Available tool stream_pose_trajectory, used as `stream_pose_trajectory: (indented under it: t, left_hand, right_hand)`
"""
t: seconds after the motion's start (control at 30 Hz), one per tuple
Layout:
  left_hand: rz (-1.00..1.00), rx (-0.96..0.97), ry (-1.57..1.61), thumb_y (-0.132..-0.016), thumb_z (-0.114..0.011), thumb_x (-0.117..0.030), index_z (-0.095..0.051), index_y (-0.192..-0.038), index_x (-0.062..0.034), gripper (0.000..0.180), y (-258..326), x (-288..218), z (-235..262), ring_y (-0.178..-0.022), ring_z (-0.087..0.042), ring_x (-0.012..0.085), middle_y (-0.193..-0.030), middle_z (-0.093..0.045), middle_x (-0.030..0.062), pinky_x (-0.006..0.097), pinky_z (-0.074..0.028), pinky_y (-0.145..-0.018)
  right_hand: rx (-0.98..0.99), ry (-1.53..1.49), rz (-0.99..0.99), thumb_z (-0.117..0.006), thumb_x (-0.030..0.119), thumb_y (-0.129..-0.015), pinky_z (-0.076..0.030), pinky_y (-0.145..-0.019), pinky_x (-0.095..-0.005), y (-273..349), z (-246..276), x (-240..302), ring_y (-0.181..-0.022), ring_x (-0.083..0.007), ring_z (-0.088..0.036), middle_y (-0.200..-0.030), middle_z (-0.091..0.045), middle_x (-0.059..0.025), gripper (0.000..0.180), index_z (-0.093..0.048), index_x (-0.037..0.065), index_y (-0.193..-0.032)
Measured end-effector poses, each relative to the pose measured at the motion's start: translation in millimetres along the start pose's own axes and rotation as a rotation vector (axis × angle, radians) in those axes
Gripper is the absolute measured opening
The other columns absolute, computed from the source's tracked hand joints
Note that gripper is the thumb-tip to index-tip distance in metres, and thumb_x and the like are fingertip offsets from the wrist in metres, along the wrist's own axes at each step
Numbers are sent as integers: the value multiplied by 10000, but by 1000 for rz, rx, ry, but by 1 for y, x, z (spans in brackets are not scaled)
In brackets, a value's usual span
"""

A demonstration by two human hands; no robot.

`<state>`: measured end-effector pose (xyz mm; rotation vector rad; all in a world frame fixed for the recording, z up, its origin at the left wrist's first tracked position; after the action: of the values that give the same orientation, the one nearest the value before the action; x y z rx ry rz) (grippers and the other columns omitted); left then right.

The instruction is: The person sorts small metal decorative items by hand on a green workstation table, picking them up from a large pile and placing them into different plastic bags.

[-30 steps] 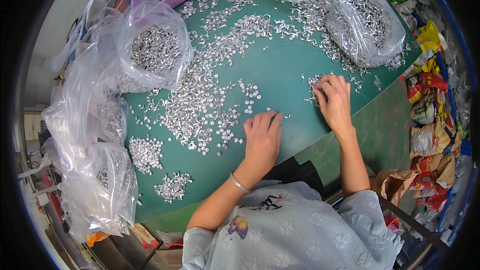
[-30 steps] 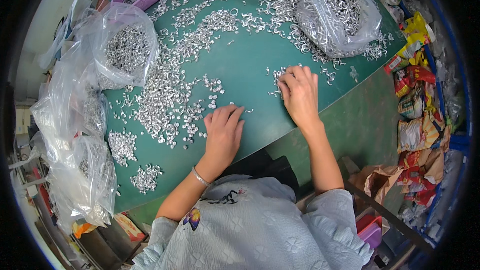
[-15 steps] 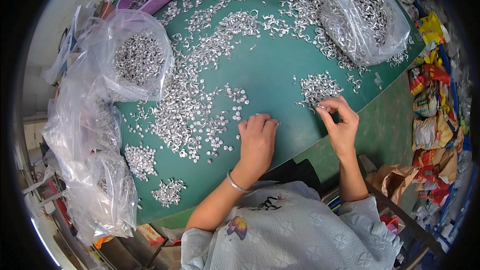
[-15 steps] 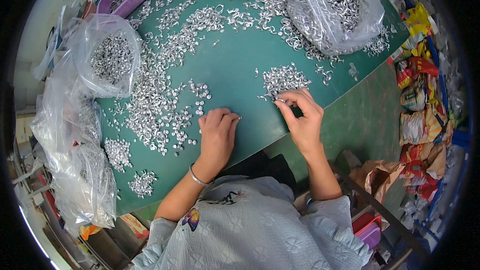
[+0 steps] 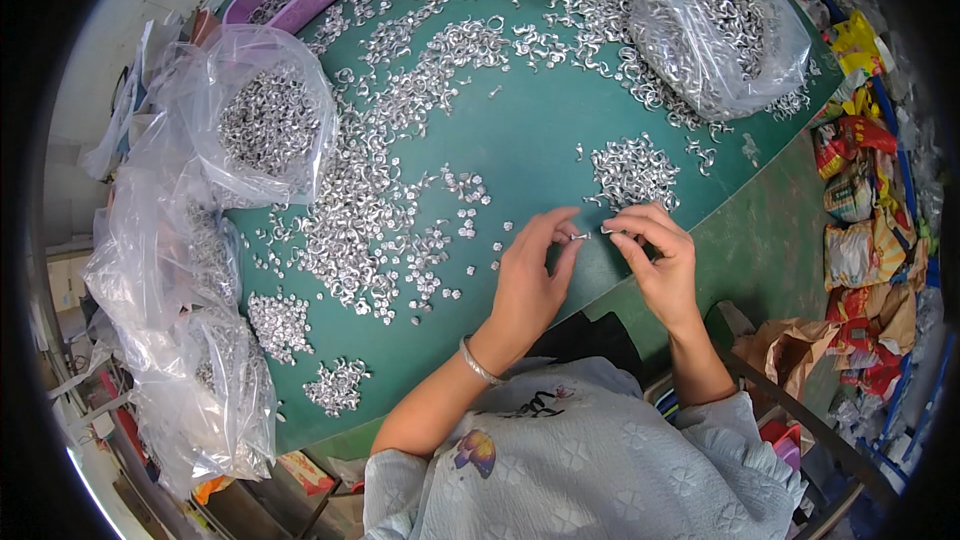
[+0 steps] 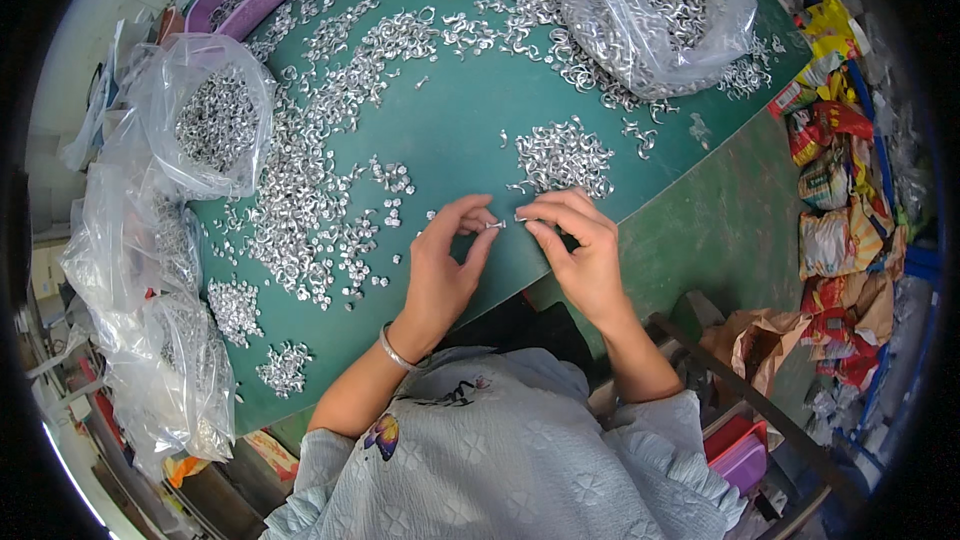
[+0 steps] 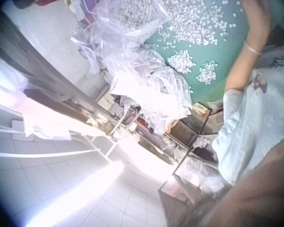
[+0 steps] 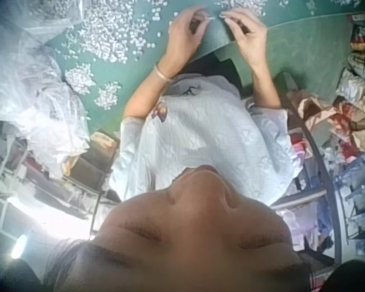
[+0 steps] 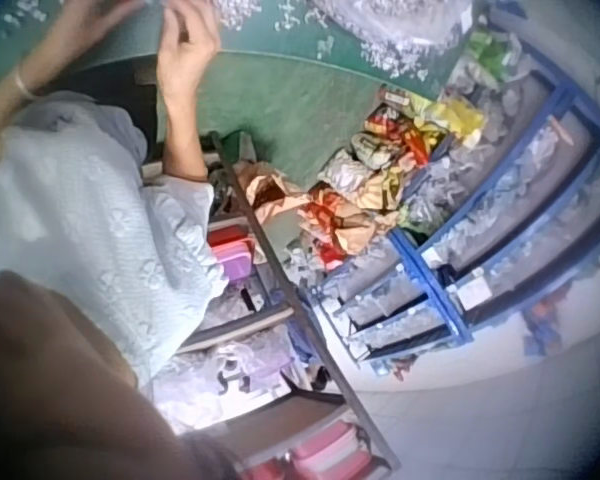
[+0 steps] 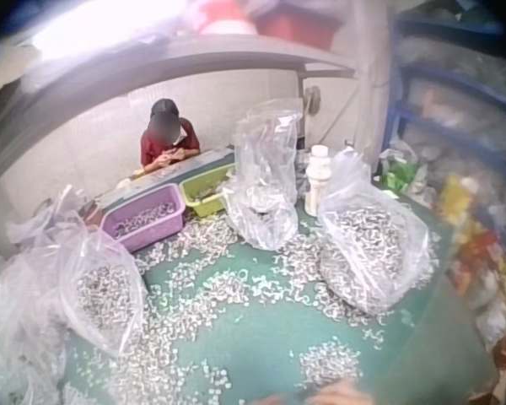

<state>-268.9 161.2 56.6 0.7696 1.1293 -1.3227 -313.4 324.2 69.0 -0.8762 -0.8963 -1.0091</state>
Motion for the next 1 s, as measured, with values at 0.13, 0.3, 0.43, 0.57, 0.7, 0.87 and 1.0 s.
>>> stream_pose_trajectory:
  t: [0.13,0.3,0.43,0.57,0.7,0.87,1.0]
  left_hand:
    - [31,64,60,-790,-686,75,-613,-1147,-11,374,-2,-4,-1,-802,-644,181,-891,-657,91,279,-519,-745]
    - [12,115,47,-790,-681,74,-642,-1087,-5,310,-4,-3,-4,-785,-640,197,-890,-649,101,289,-521,-729]
    - [-36,117,7,-799,-676,62,-647,-1017,11,226,-7,3,-9,-770,-639,226,-891,-644,118,310,-517,-690]
    - [-109,80,-125,-814,-657,43,-641,-952,14,142,-24,8,-14,-755,-618,284,-890,-633,136,347,-500,-701]
    - [-211,37,-290,-808,-646,30,-639,-947,10,141,-46,12,-23,-814,-589,320,-904,-615,138,389,-474,-784]
    - [-196,69,-284,-800,-644,26,-635,-975,12,176,-43,19,-26,-935,-563,320,-996,-587,134,403,-464,-807]
    - [-210,50,-293,-795,-657,15,-637,-996,2,202,-39,18,-22,-971,-556,315,-1041,-582,125,405,-454,-828]
  right_hand:
    - [33,18,-55,-704,-77,-741,-449,-655,-284,5,-2,4,-747,-176,-570,-859,-655,-79,238,-680,12,-960]
    - [29,70,41,-709,-71,-753,-464,-645,-304,6,-6,-3,-713,-188,-569,-840,-652,-84,220,-669,4,-956]
    - [59,87,-22,-699,-65,-761,-483,-661,-326,8,-5,-4,-723,-217,-588,-852,-656,-100,195,-661,0,-940]
    - [-100,310,95,-670,-51,-782,-501,-673,-343,-10,12,-9,-759,-270,-622,-869,-660,-123,152,-653,-1,-925]
    - [-178,588,177,-719,29,-762,-433,-783,-391,-37,18,-18,-883,-298,-565,-923,-628,-100,170,-662,30,-922]
    - [-122,670,166,-731,68,-758,-376,-816,-393,-43,10,-26,-923,-277,-531,-925,-605,-68,170,-674,65,-918]
    - [-241,254,-89,-742,51,-771,-446,-629,-330,-40,22,-31,-685,-229,-571,-809,-621,-88,183,-658,24,-931]
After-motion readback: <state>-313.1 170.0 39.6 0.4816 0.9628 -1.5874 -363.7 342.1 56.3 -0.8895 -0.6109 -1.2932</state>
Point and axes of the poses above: each hand's wrist, its own y-axis away from the middle knuckle, its own z-axis out of the back of the hand, x = y × z, the point moved 1 cm from there along -y, towards the middle knuckle
